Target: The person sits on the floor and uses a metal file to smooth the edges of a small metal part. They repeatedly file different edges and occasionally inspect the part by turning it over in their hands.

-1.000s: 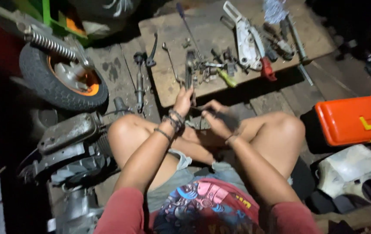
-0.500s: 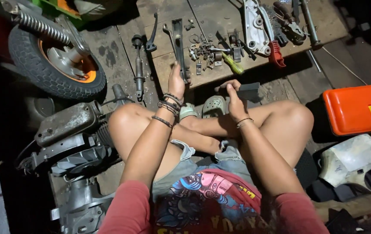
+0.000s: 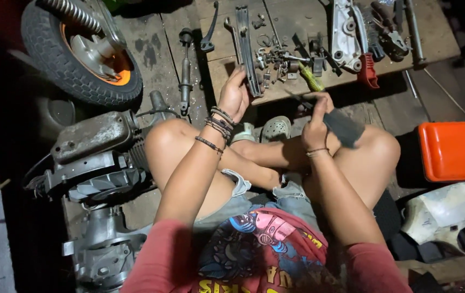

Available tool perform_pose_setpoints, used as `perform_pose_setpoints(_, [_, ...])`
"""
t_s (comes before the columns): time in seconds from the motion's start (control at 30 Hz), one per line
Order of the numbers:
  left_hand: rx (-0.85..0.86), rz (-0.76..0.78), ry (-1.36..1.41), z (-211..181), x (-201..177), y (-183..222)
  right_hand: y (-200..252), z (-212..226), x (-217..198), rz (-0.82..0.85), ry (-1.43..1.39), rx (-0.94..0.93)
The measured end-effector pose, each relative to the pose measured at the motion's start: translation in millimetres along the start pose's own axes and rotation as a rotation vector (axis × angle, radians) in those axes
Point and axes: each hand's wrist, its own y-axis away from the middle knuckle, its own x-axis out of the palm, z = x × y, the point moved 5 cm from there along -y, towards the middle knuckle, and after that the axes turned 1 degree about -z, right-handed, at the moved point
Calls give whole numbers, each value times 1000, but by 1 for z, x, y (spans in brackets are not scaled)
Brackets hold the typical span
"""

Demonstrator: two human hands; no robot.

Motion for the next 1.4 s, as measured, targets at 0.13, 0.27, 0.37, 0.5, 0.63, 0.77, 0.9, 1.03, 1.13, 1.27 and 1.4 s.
perform_pose_setpoints(0.13, [31, 1, 76, 6, 2, 2, 6, 33, -1, -68, 132, -45])
perform_pose_setpoints(0.27, [-67, 31, 18, 22, -10, -5, 3, 66, 7, 17, -46, -230])
perform_pose_setpoints(0.37, [-106, 10, -15, 47, -45, -20, 3, 75, 14, 105, -113, -417])
perform_pose_setpoints(0.5, [-118, 20, -126, 32, -10, -3, 5, 63, 22, 190, -59, -561])
perform_pose_setpoints(0.63, [-65, 83, -206, 30, -4, -3, 5, 44, 20, 240, 10, -506])
perform_pose_setpoints(0.77, [9, 57, -249, 30, 2, -2, -2, 49, 14, 266, 36, -509])
perform_pose_setpoints(0.9, [48, 44, -270, 29, 6, 0, -6, 45, 10, 253, 57, -499])
perform_pose_setpoints(1.03, [64, 21, -331, 41, 1, -2, -10, 34, 8, 243, 47, -470])
perform_pose_setpoints(1.13, [41, -3, -408, 69, -21, -9, -11, 30, 10, 253, 45, -429])
perform_pose_setpoints(1.27, [47, 5, -422, 50, 6, 2, -16, 33, 4, 209, -24, -280])
perform_pose_setpoints(1.4, [34, 6, -408, 67, -19, -10, -14, 30, 4, 168, -49, -187])
